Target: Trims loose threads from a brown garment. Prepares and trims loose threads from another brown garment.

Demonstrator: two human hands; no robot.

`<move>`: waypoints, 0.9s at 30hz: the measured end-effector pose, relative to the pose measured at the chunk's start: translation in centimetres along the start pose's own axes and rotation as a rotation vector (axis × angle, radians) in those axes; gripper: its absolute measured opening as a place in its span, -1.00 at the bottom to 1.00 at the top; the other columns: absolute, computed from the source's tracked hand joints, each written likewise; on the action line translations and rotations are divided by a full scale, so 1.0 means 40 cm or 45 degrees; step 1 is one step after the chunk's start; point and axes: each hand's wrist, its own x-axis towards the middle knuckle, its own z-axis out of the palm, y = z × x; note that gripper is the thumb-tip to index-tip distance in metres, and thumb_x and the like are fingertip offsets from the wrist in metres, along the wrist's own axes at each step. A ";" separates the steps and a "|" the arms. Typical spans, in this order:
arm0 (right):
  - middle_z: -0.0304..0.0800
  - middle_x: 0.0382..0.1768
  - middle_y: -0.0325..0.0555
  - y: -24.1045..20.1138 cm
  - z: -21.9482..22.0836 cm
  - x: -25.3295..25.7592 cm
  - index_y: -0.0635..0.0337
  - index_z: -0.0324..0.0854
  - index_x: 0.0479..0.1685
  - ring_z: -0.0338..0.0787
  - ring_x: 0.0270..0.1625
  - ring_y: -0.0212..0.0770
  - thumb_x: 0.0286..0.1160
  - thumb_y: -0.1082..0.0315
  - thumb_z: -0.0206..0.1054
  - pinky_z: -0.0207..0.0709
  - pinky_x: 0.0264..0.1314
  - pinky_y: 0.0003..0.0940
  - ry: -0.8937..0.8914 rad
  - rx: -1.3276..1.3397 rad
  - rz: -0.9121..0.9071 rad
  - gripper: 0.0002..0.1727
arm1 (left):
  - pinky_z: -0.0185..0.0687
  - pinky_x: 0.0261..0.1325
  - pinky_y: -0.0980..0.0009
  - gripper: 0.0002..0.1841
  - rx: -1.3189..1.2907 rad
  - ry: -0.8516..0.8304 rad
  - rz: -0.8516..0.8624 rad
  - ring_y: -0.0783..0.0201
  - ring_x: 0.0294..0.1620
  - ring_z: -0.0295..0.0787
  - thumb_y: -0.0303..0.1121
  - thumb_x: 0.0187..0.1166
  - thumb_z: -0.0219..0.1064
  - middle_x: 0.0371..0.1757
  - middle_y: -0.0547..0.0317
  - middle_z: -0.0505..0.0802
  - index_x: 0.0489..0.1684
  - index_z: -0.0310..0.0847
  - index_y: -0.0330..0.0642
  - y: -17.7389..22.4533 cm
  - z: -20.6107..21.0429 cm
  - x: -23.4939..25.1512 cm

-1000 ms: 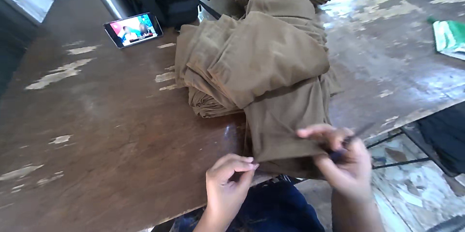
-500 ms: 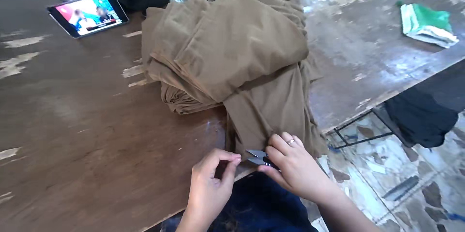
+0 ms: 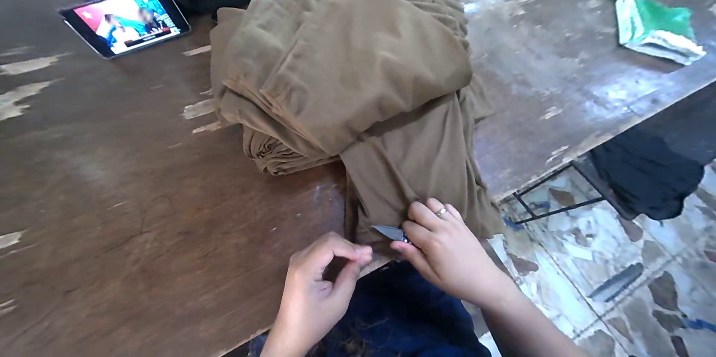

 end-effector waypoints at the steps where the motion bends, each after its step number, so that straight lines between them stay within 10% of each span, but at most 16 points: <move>1: 0.60 -0.33 -0.04 0.010 -0.010 -0.003 0.09 0.57 -0.51 0.64 -0.16 0.03 0.82 -0.19 -0.12 0.46 -0.17 -0.08 -0.017 0.116 0.006 -0.34 | 0.79 -0.03 0.59 -0.93 -0.093 -0.202 -0.031 0.52 -0.16 0.86 -0.38 0.60 0.44 -0.21 0.29 0.91 -0.22 0.70 -0.14 0.016 -0.023 -0.005; 5: 0.50 -0.27 -0.08 0.049 -0.054 -0.023 0.15 0.49 -0.42 0.55 -0.06 -0.22 0.84 -0.19 -0.15 0.43 0.07 -0.33 -0.012 0.613 0.014 -0.35 | 0.56 0.52 0.35 -0.59 -0.149 -0.952 -0.122 0.31 0.36 0.76 0.00 0.59 0.42 0.08 0.15 0.94 0.04 0.84 -0.18 0.082 -0.083 0.002; 8: 0.43 -0.24 -0.16 0.049 -0.075 -0.031 0.17 0.40 -0.44 0.48 -0.06 -0.47 0.86 -0.14 -0.13 0.35 0.04 -0.63 0.141 0.894 -0.029 -0.39 | 0.69 0.13 0.58 -0.76 0.221 -0.386 -0.030 0.50 -0.02 0.80 -0.14 0.54 0.50 -0.20 0.32 0.91 -0.10 0.82 -0.11 0.076 -0.027 0.012; 11: 0.44 -0.22 -0.21 0.024 -0.092 -0.028 0.14 0.40 -0.40 0.49 -0.04 -0.53 0.85 -0.18 -0.11 0.33 0.04 -0.69 0.299 1.022 -0.061 -0.40 | 0.66 -0.09 0.41 -0.41 0.774 -0.021 -0.110 0.28 -0.15 0.70 -0.03 0.35 0.59 -0.11 0.10 0.79 0.38 0.72 -0.09 0.046 0.059 0.062; 13: 0.49 -0.15 -0.24 0.019 -0.102 -0.022 0.11 0.43 -0.34 0.52 0.03 -0.56 0.83 -0.20 -0.07 0.36 0.09 -0.69 0.378 0.992 -0.067 -0.43 | 0.71 -0.16 0.35 -0.44 0.828 0.040 -0.192 0.26 -0.19 0.76 -0.37 0.31 0.44 -0.09 0.06 0.83 0.43 0.71 -0.08 0.040 0.089 0.109; 17: 0.54 0.05 -0.17 0.055 -0.102 -0.020 0.15 0.48 -0.29 0.55 0.18 -0.51 0.80 -0.20 -0.02 0.44 0.23 -0.60 0.415 0.814 0.050 -0.43 | 0.58 0.54 0.29 -0.47 -0.178 0.231 -0.035 0.36 0.53 0.61 -0.32 0.84 -0.01 0.66 0.34 0.59 0.81 0.21 -0.01 0.121 -0.003 0.217; 20: 0.65 -0.08 -0.11 0.089 -0.084 -0.042 0.32 0.60 -0.07 0.56 -0.11 -0.56 0.67 -0.10 0.29 0.47 -0.04 -0.67 0.280 0.814 0.065 -0.47 | 0.43 0.68 0.15 -0.34 -0.294 0.380 0.291 0.15 0.69 0.46 -0.20 0.86 0.03 0.74 0.27 0.49 0.89 -0.21 0.04 0.190 -0.075 0.263; 23: 0.72 -0.20 -0.14 0.097 -0.068 -0.072 0.21 0.62 -0.12 0.61 -0.13 -0.43 0.49 -0.04 0.49 0.50 0.08 -0.50 0.097 0.702 0.021 -0.55 | 0.64 0.49 0.36 -0.60 -0.126 0.243 0.226 0.38 0.39 0.75 -0.13 0.82 0.14 0.38 0.49 0.82 0.59 0.45 0.23 0.171 -0.047 0.219; 27: 0.77 -0.33 -0.29 0.101 -0.028 -0.081 0.04 0.66 -0.30 0.67 -0.11 -0.32 0.43 0.17 0.46 0.49 0.10 -0.31 0.133 0.500 -0.061 -0.83 | 0.72 0.32 0.37 -0.79 0.329 -0.255 0.078 0.37 0.14 0.84 -0.39 0.69 0.30 0.01 0.20 0.93 0.06 0.83 -0.23 0.062 0.030 0.141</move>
